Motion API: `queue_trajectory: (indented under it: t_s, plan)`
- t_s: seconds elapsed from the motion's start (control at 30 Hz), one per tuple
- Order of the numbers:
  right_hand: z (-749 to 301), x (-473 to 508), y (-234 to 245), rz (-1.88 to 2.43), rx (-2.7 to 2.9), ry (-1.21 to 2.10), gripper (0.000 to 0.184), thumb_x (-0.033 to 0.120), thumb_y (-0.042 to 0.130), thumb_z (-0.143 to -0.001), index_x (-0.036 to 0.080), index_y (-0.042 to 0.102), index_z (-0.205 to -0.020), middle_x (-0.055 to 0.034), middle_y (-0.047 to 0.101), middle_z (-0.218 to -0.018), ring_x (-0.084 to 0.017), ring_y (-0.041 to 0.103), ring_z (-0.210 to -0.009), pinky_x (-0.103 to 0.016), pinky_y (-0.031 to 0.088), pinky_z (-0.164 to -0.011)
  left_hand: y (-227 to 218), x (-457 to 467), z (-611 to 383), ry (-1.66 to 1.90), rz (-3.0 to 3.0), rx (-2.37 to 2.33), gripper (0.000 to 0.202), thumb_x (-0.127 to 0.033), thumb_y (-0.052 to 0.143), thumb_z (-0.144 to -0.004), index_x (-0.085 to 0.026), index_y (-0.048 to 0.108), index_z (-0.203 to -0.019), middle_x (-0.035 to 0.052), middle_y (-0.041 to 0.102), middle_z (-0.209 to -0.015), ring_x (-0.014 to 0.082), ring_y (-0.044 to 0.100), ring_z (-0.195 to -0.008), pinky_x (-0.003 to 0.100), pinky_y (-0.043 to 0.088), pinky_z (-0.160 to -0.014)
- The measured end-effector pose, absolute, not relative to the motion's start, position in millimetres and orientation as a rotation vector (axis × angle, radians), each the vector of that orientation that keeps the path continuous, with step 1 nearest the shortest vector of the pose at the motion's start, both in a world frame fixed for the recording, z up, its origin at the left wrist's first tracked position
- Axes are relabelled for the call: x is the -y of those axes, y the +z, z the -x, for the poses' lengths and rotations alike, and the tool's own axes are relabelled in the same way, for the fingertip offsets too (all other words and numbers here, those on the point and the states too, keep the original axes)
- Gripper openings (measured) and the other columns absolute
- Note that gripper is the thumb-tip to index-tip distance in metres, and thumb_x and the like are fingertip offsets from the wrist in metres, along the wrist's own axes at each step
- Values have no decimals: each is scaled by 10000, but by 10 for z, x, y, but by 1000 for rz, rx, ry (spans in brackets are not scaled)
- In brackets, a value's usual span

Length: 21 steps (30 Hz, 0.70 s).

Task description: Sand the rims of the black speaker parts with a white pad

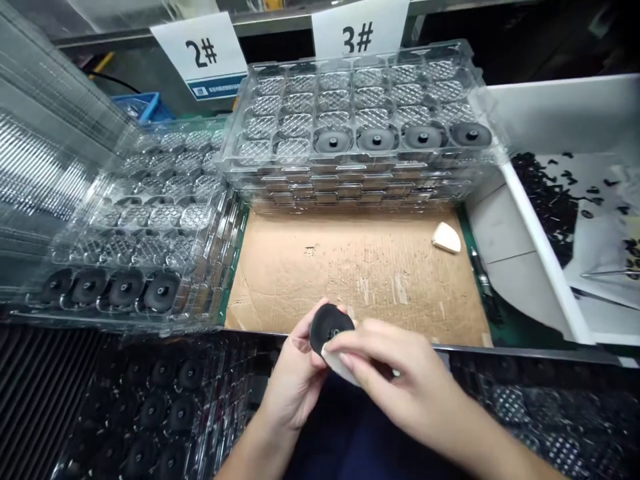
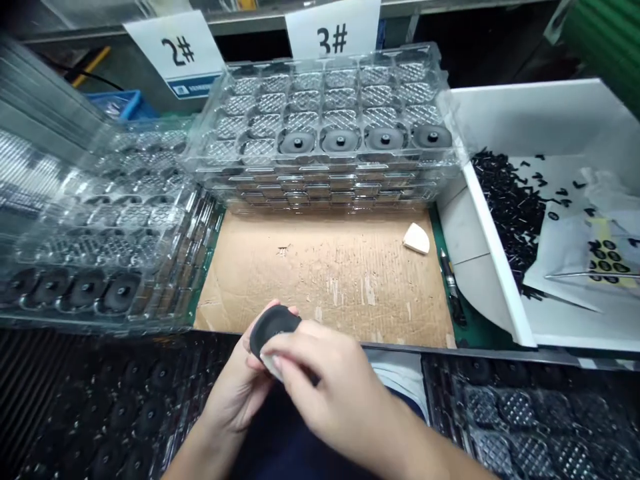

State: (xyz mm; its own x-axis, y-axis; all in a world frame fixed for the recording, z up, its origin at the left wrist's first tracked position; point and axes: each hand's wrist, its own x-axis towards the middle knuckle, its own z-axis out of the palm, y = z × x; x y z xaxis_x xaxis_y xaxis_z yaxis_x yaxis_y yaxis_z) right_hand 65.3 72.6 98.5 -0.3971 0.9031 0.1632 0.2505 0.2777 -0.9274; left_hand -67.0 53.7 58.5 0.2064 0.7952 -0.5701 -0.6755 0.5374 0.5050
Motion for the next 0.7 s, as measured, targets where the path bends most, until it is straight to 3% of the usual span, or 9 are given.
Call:
queue_trajectory:
  t_s: [0.13,0.2,0.33,0.43,0.5,0.6,0.7]
  plan:
    - [-667,-758,983,1107,1770,833,217,97,464,-911,115,653,-1016,-61,641,-858,-145,592,-784,-254,479,-736,587,-539,619,1001,-207,-856,408,-271,879,-498,-206,717,-867,-3,711,-825,104,645,-754,127,496,-664]
    - [-683,-725,985,1046,1749,831,229,88,454,-913,84,630,-1060,-87,642,-901,-156,592,-829,-269,480,-776,603,-539,623,988,-221,-859,433,-242,879,-504,-226,715,-904,3,717,-895,129,652,-843,154,503,-736]
    - [-739,-691,1023,1039,1839,1126,182,74,508,-885,144,670,-926,-13,615,-769,-102,575,-682,-189,472,-650,631,-536,645,976,-214,-945,586,-218,889,-480,-276,684,-1025,6,706,-1032,162,644,-945,202,507,-807]
    - [-710,-747,1040,1094,1818,894,203,93,472,-905,103,662,-974,-52,622,-805,-136,580,-730,-241,474,-684,635,-525,614,950,-259,-908,571,-336,887,-465,-206,693,-987,31,713,-911,191,652,-911,213,519,-759]
    - [-703,-750,1048,1021,1794,817,225,92,450,-916,67,637,-1039,-83,629,-847,-157,581,-775,-273,480,-722,652,-514,611,954,-276,-895,517,-317,881,-489,-195,698,-958,30,712,-903,189,650,-922,222,515,-784]
    - [-805,-660,1078,925,1878,1053,205,74,479,-902,124,642,-1016,-40,639,-834,-125,583,-744,-223,483,-690,685,-494,665,976,-248,-888,529,-243,881,-502,-255,698,-998,13,708,-1020,163,648,-954,216,499,-838]
    - [-950,-574,1121,1124,1953,1110,184,93,509,-894,182,654,-963,1,621,-765,-103,576,-668,-193,460,-602,684,-480,701,955,-223,-838,641,-295,907,-406,-276,699,-1012,16,704,-1056,173,645,-966,206,501,-835]
